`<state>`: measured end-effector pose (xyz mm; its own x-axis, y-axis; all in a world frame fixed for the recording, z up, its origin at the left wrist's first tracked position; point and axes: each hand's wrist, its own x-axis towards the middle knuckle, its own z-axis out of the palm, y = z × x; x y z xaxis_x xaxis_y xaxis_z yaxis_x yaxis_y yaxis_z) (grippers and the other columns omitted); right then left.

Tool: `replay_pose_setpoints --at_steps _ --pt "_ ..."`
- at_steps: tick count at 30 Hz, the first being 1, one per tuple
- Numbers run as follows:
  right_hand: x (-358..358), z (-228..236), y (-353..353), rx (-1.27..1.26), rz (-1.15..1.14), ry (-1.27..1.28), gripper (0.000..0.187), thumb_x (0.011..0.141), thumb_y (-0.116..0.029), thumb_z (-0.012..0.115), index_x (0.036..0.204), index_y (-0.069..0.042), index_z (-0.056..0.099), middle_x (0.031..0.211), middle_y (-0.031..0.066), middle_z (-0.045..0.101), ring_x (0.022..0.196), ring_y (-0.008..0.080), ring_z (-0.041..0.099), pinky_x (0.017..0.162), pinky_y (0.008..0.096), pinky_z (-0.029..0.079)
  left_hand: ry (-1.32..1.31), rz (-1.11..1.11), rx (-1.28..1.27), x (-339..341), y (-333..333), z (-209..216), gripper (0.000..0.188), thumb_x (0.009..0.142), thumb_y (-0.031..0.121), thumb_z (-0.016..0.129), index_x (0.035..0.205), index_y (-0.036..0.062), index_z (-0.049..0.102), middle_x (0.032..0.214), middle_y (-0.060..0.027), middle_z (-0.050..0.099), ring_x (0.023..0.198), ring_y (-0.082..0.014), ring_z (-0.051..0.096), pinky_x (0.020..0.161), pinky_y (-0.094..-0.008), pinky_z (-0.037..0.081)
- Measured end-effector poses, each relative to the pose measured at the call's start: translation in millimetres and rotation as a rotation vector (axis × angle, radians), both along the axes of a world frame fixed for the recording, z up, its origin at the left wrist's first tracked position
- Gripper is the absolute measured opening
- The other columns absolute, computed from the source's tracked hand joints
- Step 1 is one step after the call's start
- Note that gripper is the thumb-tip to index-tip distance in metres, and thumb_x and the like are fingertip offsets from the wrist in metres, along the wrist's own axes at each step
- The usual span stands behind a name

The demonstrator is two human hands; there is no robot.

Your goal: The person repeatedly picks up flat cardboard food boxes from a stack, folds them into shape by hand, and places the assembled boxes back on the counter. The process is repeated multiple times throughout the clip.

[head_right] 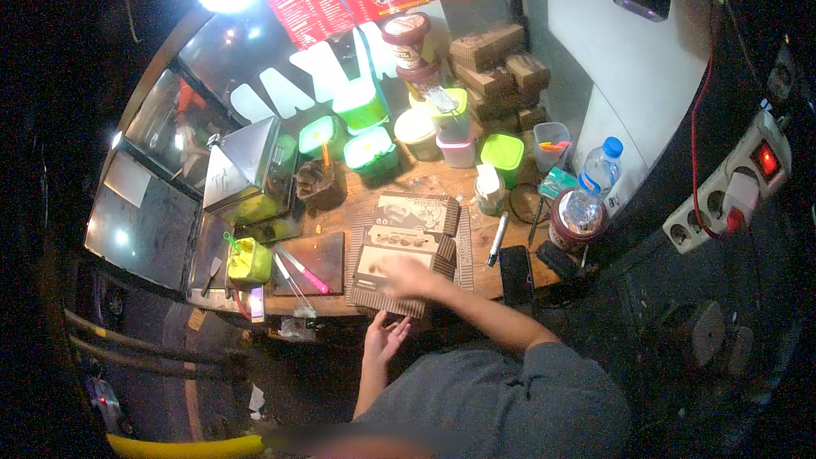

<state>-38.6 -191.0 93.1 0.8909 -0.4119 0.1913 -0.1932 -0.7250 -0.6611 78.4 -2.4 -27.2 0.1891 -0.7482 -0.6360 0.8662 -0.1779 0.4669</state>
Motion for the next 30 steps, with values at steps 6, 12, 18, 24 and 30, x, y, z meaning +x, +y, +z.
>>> replay_pose_setpoints --at_steps 6,12,18,24,30 --pt "9.4 -55.7 56.1 -0.329 -0.032 0.132 0.033 0.075 -0.027 0.072 0.096 -0.002 0.068 0.088 0.0204 0.067 0.081 0.0347 0.068 0.067 0.0462 0.055 -0.043 -0.042 -0.186 -6.5 -6.0 34.5 0.033 0.100 0.045 0.048 0.119 0.0190 0.054 0.116 -0.0127 0.062 0.111 -0.0305 0.059 0.094 -0.0460 0.046" --pt "9.4 -47.5 34.9 -0.280 -0.142 0.030 0.012 0.072 -0.013 0.064 0.072 -0.003 0.069 0.070 0.0189 0.068 0.068 0.0338 0.070 0.059 0.0446 0.056 -0.109 0.090 -0.108 -16.5 -27.0 52.2 0.035 0.092 0.054 0.057 0.100 0.0197 0.057 0.107 -0.0084 0.062 0.111 -0.0308 0.056 0.102 -0.0470 0.038" --pt "-8.3 -9.5 29.4 -0.035 -0.307 -0.023 0.020 0.075 -0.025 0.074 0.074 -0.006 0.069 0.069 0.0156 0.067 0.067 0.0336 0.068 0.064 0.0441 0.054 -0.139 0.052 -0.285 -17.0 -38.6 46.2 0.044 0.096 0.044 0.056 0.119 0.0074 0.061 0.110 -0.0067 0.066 0.110 -0.0271 0.059 0.100 -0.0448 0.043" --pt "-31.3 24.2 18.2 0.141 -0.489 -0.267 0.023 0.077 -0.023 0.077 0.079 -0.003 0.067 0.072 0.0150 0.067 0.065 0.0300 0.066 0.061 0.0406 0.052 -0.508 0.399 0.112 -20.9 -34.3 10.2 0.023 0.094 0.010 0.052 0.112 -0.0020 0.061 0.107 -0.0100 0.065 0.096 -0.0217 0.063 0.085 -0.0354 0.050" --pt "-83.6 72.1 0.4 -0.049 -0.744 -0.776 0.007 0.086 -0.006 0.067 0.086 0.000 0.063 0.088 0.0138 0.070 0.078 0.0235 0.068 0.068 0.0338 0.052 -0.534 0.407 0.271 -8.7 -16.2 -9.3 0.006 0.086 0.003 0.053 0.090 -0.0004 0.057 0.076 -0.0049 0.058 0.061 -0.0157 0.057 0.052 -0.0309 0.044"
